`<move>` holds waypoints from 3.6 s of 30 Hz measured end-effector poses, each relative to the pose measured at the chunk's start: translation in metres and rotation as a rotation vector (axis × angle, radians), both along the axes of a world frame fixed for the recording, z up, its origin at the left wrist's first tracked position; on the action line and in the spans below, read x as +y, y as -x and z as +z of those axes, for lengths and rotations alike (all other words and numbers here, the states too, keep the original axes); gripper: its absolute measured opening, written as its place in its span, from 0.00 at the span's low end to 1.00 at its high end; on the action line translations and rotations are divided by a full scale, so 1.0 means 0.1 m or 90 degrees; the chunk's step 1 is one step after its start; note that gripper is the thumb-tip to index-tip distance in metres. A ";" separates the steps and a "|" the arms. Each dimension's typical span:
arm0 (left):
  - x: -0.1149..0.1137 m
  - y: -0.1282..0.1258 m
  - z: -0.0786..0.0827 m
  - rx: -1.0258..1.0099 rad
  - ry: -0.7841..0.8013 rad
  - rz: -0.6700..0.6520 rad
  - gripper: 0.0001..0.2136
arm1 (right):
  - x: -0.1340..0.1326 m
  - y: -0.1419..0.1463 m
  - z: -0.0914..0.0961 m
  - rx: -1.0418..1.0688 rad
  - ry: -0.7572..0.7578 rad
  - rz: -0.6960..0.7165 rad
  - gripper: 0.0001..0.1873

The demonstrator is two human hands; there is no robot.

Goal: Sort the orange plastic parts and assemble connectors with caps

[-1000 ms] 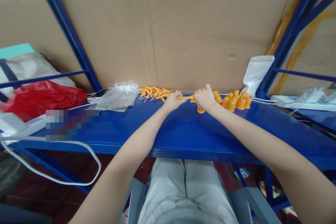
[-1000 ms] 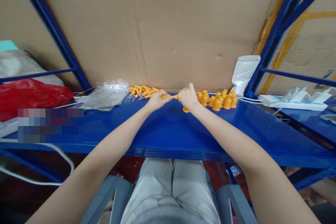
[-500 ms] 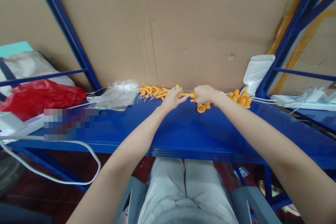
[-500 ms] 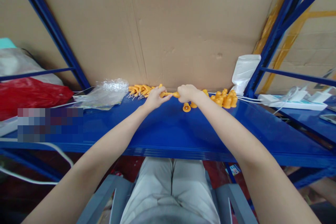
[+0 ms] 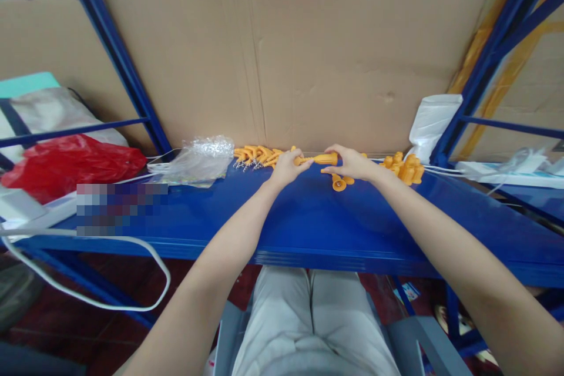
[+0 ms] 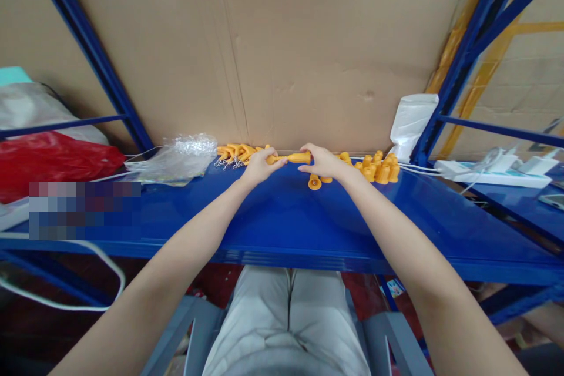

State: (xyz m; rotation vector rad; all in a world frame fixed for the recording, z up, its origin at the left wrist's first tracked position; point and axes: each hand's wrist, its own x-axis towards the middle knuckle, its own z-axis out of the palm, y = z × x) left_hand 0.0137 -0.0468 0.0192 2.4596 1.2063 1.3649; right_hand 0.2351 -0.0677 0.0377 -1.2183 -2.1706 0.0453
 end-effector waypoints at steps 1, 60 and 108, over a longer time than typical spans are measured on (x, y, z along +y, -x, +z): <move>-0.01 0.00 0.00 -0.004 0.003 -0.005 0.15 | 0.00 -0.04 -0.03 0.068 0.028 0.030 0.22; 0.12 0.12 -0.02 -0.204 0.413 -0.259 0.05 | -0.28 -0.09 0.03 0.488 0.424 0.009 0.09; 0.02 0.01 0.00 -0.223 0.424 -0.168 0.06 | -0.24 -0.07 -0.04 0.496 0.388 -0.014 0.20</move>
